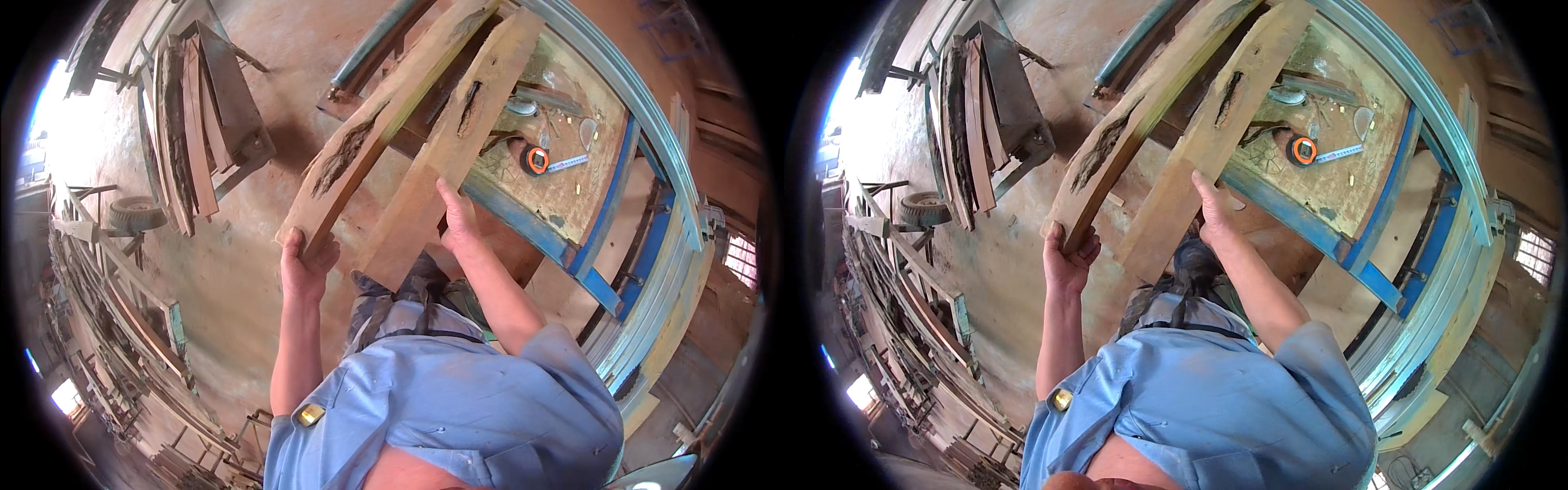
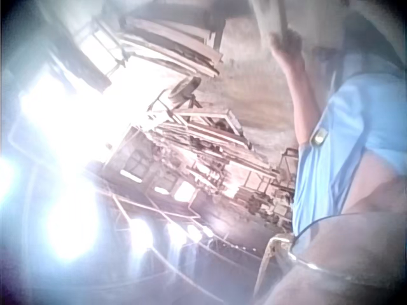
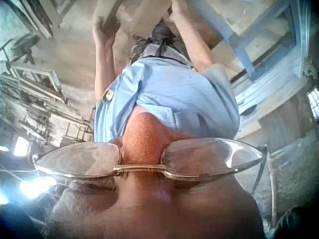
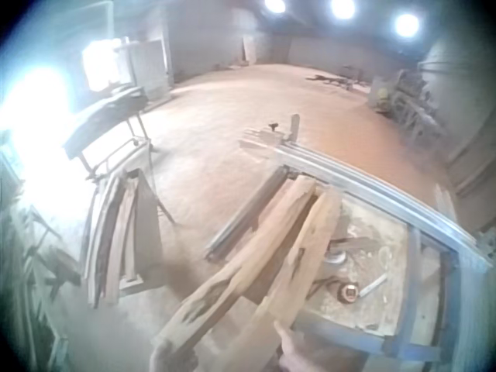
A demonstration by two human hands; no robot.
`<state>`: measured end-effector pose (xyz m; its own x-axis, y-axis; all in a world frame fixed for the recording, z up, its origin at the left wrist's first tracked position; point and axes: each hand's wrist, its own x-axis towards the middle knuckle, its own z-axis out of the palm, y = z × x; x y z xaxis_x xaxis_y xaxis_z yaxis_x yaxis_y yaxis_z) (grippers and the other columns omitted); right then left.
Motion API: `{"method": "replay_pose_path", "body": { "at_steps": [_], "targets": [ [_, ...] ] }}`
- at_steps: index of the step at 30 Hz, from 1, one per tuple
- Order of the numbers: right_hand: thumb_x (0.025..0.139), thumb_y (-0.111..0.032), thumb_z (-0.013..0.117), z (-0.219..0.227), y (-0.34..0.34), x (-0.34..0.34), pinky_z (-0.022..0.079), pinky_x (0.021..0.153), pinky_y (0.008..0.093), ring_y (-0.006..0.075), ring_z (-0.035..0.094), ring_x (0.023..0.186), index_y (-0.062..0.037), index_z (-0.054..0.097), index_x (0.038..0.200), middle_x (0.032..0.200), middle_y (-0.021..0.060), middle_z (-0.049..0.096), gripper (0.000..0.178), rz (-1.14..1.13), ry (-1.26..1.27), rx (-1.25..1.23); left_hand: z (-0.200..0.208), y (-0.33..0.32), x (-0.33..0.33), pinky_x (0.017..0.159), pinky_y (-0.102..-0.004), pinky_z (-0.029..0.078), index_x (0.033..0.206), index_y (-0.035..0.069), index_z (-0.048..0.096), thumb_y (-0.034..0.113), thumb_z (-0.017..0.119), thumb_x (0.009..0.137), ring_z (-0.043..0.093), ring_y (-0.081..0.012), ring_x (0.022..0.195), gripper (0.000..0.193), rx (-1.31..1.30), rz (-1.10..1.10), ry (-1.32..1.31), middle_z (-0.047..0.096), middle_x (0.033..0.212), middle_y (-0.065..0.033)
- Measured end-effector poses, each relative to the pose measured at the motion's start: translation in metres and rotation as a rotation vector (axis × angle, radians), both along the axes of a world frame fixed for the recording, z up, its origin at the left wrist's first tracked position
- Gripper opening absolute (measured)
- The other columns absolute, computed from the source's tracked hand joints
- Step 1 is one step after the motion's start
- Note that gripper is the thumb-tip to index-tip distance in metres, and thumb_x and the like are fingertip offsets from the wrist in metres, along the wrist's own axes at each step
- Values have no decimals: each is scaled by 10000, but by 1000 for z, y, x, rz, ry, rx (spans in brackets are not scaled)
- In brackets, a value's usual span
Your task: The person picks up and moves various pieces of lumber and planks within a workshop. They carry pieces to a workbench, place them down, and handle them with both hands.
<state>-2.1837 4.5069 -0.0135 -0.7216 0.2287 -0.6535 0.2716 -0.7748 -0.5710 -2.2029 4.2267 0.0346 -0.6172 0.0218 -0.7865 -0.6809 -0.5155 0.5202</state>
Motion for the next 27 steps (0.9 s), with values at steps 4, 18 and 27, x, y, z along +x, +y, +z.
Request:
{"method": "replay_pose_path", "body": {
  "at_steps": [4,18,27],
  "targets": [
    [887,-303,710,1,0,-1,453,994,421,231,530,1195,-70,420,1379,1299,70,547,617,2,-6,8,11,4,3,811,-409,545,1187,4,580,473,512,943,687,-281,802,533,-78,-11,36,689,991,-169],
    [850,-295,748,9,2,-3,443,925,343,174,564,1064,13,510,1287,1178,98,620,585,81,-37,247,28,20,-9,519,-322,434,1079,116,612,553,504,908,555,-187,515,482,104,88,-316,648,784,-97],
    [857,-300,734,3,-2,-3,471,839,336,154,594,942,16,609,1125,1041,73,659,433,2,44,410,-18,16,13,519,-272,449,1142,96,579,571,461,946,555,-170,555,527,44,-84,-73,645,834,-97]
  ]
}}
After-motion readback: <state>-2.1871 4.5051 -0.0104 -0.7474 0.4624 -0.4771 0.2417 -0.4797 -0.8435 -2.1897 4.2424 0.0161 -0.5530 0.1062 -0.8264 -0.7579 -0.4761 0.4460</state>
